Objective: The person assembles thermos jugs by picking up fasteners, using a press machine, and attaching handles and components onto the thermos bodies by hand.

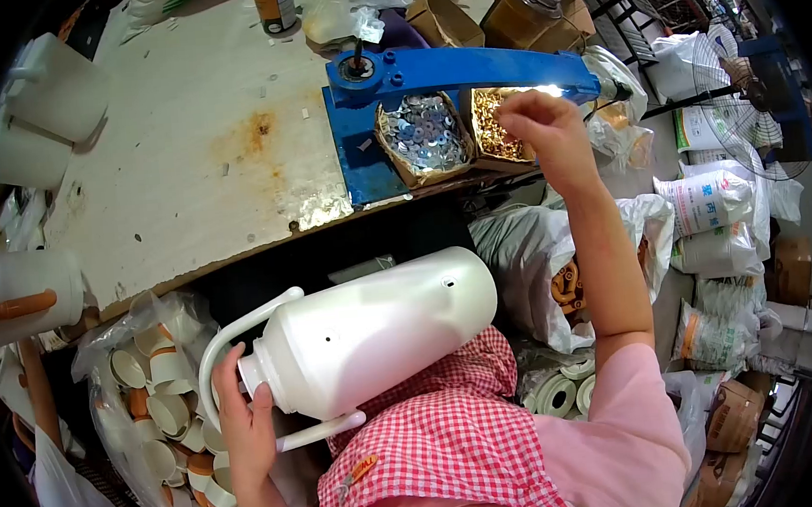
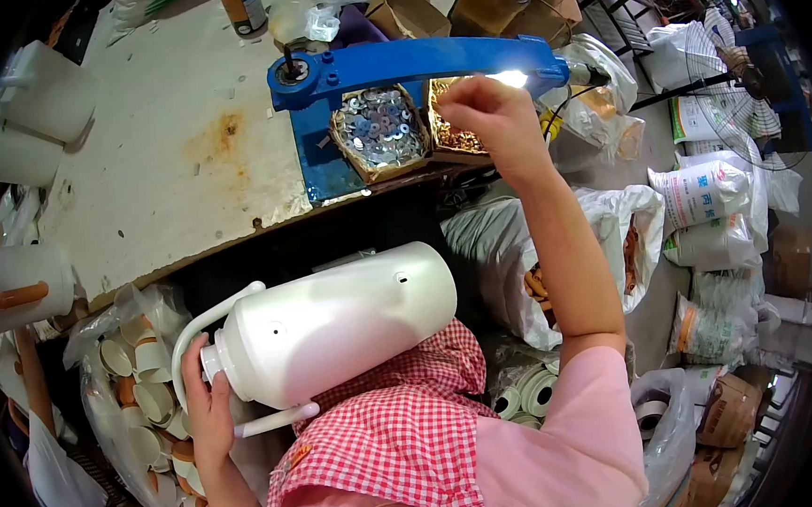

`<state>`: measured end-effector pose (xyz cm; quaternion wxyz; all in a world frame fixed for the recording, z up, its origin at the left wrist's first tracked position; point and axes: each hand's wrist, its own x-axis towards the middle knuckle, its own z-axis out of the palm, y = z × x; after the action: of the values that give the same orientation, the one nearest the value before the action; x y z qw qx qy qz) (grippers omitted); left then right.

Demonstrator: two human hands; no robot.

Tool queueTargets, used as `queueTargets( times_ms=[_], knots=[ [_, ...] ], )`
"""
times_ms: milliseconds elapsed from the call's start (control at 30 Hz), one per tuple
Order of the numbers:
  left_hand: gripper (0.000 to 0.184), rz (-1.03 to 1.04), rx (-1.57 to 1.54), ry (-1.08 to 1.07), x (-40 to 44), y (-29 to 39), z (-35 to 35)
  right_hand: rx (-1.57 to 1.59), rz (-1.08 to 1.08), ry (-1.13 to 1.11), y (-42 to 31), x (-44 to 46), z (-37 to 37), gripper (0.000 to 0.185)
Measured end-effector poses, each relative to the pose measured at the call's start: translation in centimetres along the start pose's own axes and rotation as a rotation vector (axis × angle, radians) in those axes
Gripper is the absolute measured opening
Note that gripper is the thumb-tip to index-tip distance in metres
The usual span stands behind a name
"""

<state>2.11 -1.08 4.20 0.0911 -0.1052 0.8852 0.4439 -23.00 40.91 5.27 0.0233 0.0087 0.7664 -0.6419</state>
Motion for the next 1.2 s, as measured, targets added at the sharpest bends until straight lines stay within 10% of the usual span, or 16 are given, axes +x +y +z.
queueTargets(
  times_ms=[367,933,1000,1133,1200],
  knots=[
    [0.053,0.051,0.029,0.016,0.0,-0.3,-0.2,-0.320,-0.593,-0.266,-7.0,7.2,10.1,0.011],
    [0.055,0.076,0.043,-0.003,0.2,-0.3,-0.4,-0.497,-0.503,-0.468,-8.6,8.4,9.0,0.014],
    [0.056,0.015,-0.003,-0.040,0.2,0.2,-0.4,-0.258,-0.368,-0.606,-8.9,7.9,9.3,0.048],
    [0.057,-0.061,-0.083,-0.079,0.1,0.2,-0.4,-0.049,-0.516,-0.210,-6.1,3.5,7.7,0.011],
    [0.056,-0.050,-0.095,-0.066,0.1,0.3,-0.1,-0.129,-0.093,-0.421,-2.9,1.4,5.3,0.010]
  ],
)
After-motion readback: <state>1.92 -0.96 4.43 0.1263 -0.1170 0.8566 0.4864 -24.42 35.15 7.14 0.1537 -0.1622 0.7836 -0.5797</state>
